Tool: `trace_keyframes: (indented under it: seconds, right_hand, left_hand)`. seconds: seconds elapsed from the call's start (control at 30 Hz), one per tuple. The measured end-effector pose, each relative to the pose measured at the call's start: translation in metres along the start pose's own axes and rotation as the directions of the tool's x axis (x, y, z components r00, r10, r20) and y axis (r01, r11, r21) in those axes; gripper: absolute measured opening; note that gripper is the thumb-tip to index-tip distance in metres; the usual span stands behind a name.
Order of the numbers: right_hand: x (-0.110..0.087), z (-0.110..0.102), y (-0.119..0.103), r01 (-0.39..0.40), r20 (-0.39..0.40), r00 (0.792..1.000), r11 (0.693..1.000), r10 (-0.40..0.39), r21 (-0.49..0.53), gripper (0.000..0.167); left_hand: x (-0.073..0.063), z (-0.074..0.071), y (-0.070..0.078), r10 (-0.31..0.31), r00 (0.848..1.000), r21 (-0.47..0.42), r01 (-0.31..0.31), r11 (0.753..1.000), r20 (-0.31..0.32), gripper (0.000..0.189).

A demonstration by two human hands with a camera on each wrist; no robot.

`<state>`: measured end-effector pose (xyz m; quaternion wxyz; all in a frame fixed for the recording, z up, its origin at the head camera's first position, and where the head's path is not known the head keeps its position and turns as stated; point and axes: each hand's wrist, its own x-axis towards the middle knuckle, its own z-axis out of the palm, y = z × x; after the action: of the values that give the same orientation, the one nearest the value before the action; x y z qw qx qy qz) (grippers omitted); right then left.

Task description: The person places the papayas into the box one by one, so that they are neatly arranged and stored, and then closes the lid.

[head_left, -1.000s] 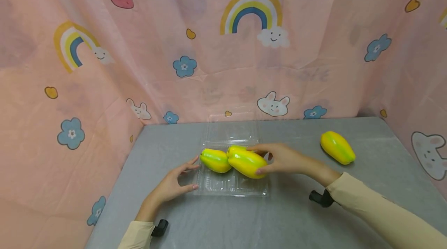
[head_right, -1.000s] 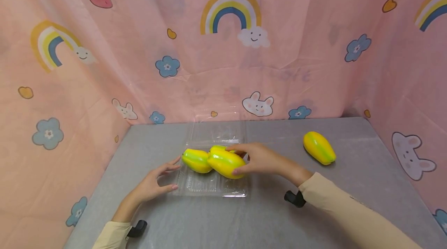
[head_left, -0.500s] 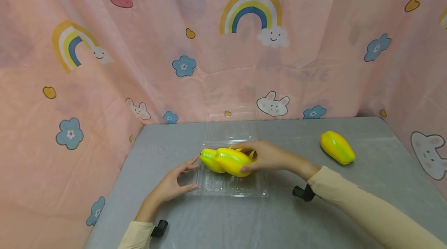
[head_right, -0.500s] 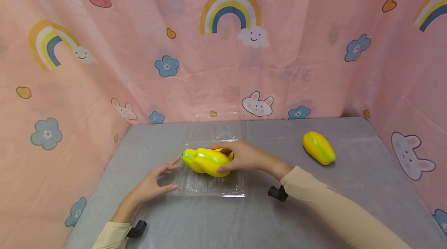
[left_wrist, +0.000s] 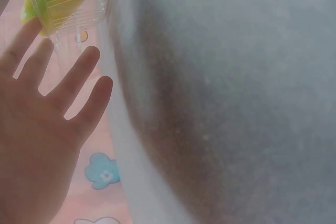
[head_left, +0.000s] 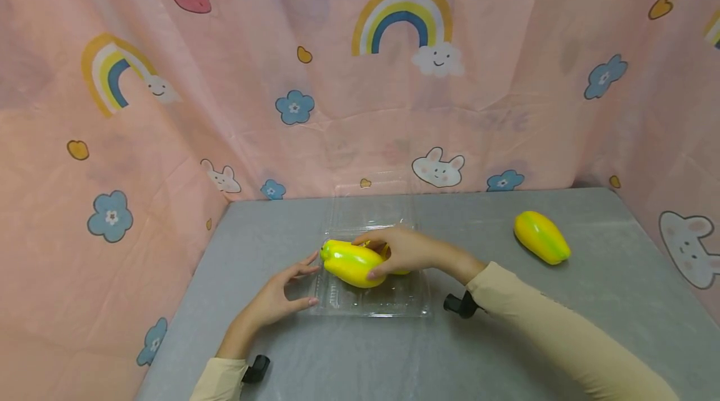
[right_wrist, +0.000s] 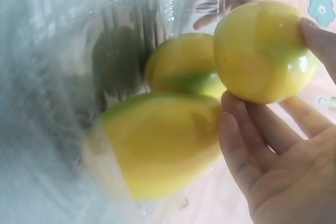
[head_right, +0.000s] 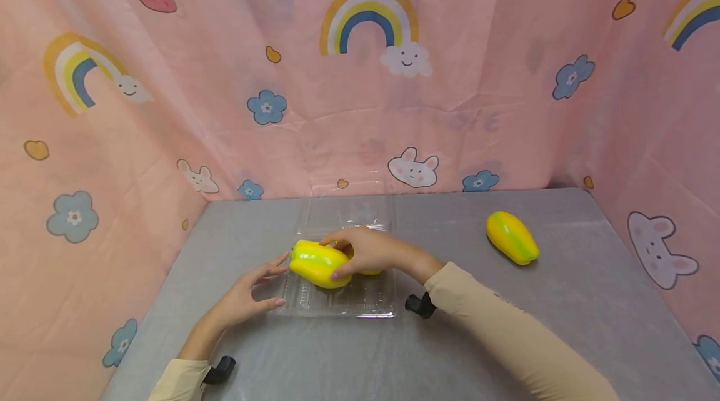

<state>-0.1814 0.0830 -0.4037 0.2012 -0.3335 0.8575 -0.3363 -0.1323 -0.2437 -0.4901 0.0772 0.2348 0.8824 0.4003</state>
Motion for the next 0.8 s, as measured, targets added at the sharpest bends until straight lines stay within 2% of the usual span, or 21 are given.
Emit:
trace_keyframes:
  seconds: [0.13,0.43,0.57,0.8]
  right_hand:
    - [0.005,0.005,-0.003,-0.003,0.0,1.0,1.0,0.003,-0.008,0.066]
    - [0.011,0.019,-0.003,0.041,-0.019,0.999,0.999,-0.041,0.01,0.067]
    - [0.013,0.024,-0.002,0.064,-0.04,0.997,0.998,-0.064,-0.009,0.067]
    - [0.014,0.026,-0.004,0.06,-0.057,0.996,0.998,-0.062,-0.036,0.067]
  left_hand:
    - [-0.001,0.0,0.0,0.012,1.0,-0.004,-0.012,1.0,-0.004,0.061]
    - [-0.001,0.001,-0.003,-0.007,1.0,0.008,0.007,1.0,-0.002,0.058]
    - [-0.001,0.001,-0.004,-0.002,1.0,-0.007,0.002,1.0,-0.003,0.056]
    - [0.0,0.001,-0.003,-0.02,1.0,-0.02,0.02,1.0,-0.001,0.055]
